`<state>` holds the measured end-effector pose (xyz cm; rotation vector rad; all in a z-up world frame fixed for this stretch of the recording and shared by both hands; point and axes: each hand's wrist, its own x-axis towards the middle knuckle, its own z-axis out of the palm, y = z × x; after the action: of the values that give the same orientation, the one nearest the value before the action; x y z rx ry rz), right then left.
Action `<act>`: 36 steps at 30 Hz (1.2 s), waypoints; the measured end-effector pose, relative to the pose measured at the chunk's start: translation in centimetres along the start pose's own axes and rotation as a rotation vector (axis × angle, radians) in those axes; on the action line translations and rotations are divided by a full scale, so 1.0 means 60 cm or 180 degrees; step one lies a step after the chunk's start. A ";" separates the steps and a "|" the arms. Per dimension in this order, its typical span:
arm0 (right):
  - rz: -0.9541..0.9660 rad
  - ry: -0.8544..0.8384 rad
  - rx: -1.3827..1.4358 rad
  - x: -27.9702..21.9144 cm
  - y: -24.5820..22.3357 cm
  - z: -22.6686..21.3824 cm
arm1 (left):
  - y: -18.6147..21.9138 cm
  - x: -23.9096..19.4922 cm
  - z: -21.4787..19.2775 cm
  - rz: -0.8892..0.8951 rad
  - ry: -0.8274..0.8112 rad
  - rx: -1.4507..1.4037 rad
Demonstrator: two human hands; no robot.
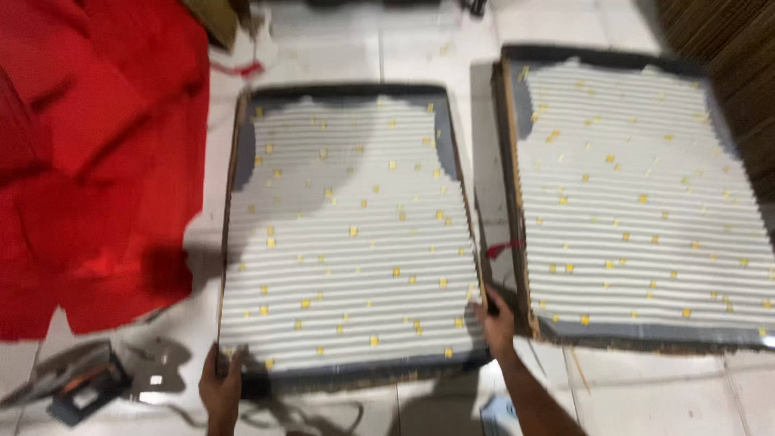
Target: The person places a transparent sheet over a striped fabric with yellow stars on a board. They then use an iron to press the sheet onto the fabric, moving the iron back and forth across the surface.
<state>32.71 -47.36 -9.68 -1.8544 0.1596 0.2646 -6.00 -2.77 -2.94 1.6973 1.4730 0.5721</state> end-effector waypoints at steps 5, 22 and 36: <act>0.0059 -0.0082 0.0084 -0.026 -0.089 -0.001 | 0.088 -0.011 -0.003 -0.0778 0.0123 0.0313; 0.0772 -0.0103 0.0063 -0.063 -0.157 -0.001 | 0.021 0.007 0.025 -0.0923 0.0489 0.0061; 0.0944 -0.0108 0.0132 -0.074 -0.180 -0.003 | 0.002 0.013 0.030 -0.0901 0.0529 0.0081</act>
<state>31.05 -44.45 1.50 -1.7812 0.4148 0.4938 -4.34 -2.50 -4.01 1.4529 1.8087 0.5514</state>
